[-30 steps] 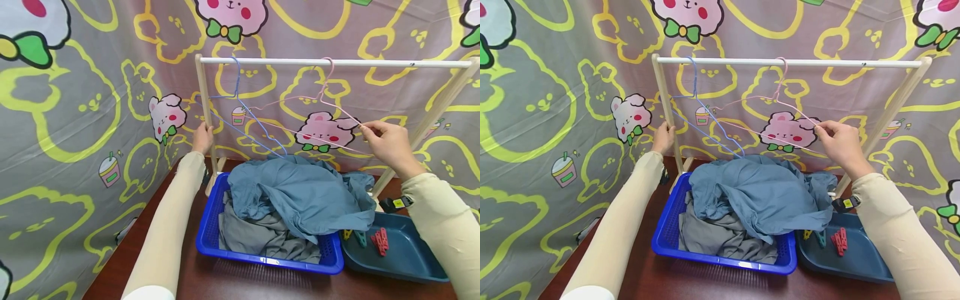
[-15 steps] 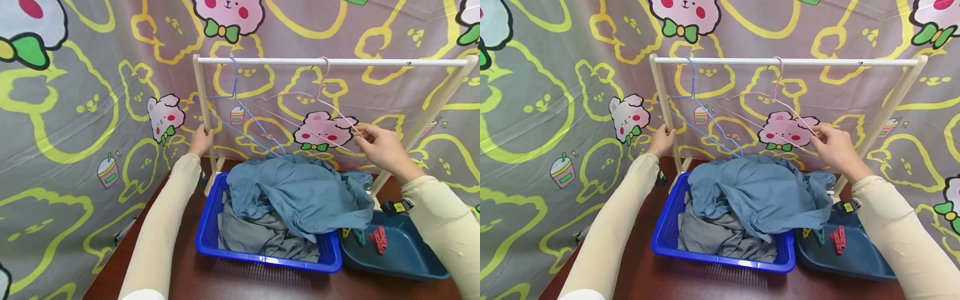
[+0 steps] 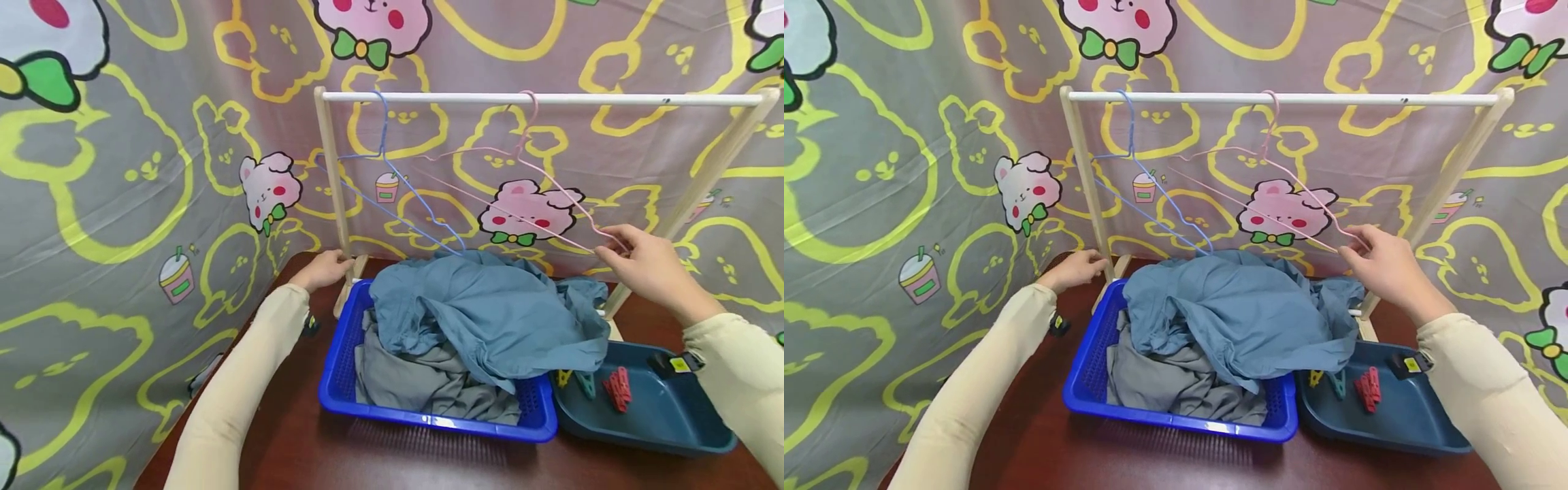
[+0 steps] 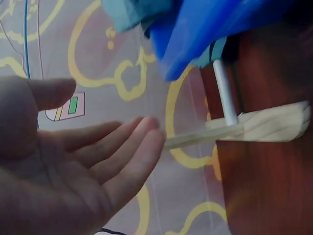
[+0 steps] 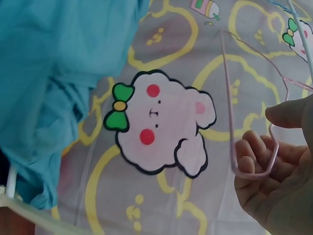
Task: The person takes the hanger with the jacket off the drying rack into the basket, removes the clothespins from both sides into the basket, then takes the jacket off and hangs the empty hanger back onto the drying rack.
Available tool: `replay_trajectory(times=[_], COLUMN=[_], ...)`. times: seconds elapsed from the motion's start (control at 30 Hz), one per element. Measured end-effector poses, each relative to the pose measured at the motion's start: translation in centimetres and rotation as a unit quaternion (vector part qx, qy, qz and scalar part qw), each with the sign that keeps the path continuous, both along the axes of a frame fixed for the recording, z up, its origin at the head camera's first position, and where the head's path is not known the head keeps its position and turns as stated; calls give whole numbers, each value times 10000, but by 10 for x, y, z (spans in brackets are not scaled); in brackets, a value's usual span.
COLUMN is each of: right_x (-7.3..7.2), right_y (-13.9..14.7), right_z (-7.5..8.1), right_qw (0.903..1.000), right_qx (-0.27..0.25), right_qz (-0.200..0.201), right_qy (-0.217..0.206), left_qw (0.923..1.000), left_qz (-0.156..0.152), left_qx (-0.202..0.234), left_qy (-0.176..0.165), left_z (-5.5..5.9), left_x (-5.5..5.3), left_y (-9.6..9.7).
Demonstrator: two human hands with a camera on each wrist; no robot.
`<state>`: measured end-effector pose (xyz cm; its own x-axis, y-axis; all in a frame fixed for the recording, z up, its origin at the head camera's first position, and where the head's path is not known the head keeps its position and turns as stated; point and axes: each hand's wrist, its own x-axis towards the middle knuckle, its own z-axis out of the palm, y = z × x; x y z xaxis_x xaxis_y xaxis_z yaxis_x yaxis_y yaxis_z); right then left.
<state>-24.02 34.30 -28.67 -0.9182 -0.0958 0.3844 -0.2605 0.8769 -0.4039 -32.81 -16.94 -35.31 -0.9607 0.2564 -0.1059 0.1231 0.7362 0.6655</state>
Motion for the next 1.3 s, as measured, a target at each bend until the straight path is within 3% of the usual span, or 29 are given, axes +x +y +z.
replay_trajectory(times=[0.23, 0.37, 0.53, 0.67, 0.8, 0.87, 0.97, 1.03, 1.3], right_x=[10, 13, 15, 12, 7, 5, 1, -1, -8], right_y=[19, 31, 38, 33, 23, 18, 9, 1, -32], right_z=[-12, -28, -51, -65, -77, -80, -82, -82, -86], right_qw=[9991, 9985, 9907, 9699, 9344, 9186, 9083, 9113, 9474], right_qx=[-146, -12, 445, 452, -237, -582, -794, -662, 145], right_qz=[-378, -330, 117, 409, 535, 553, 579, 586, 606], right_qy=[-103, -430, -1278, -2357, -3514, -3870, -4066, -4020, -3139], left_qw=[9893, 9838, 9789, 9729, 9675, 9658, 9638, 9623, 9603], left_qz=[-223, -218, -193, -264, -332, -310, -254, -239, -207], left_qx=[915, 1151, 1367, 1603, 1785, 1840, 1896, 1930, 1963], left_qy=[-1111, -1357, -1505, -1647, -1762, -1803, -1855, -1901, -1973], left_z=[-22, -32, -40, -47, -54, -56, -57, -57, -58], left_x=[21, 25, 31, 33, 32, 32, 32, 32, 31], left_y=[-11, -15, -17, -19, -19, -18, -15, -14, -11])
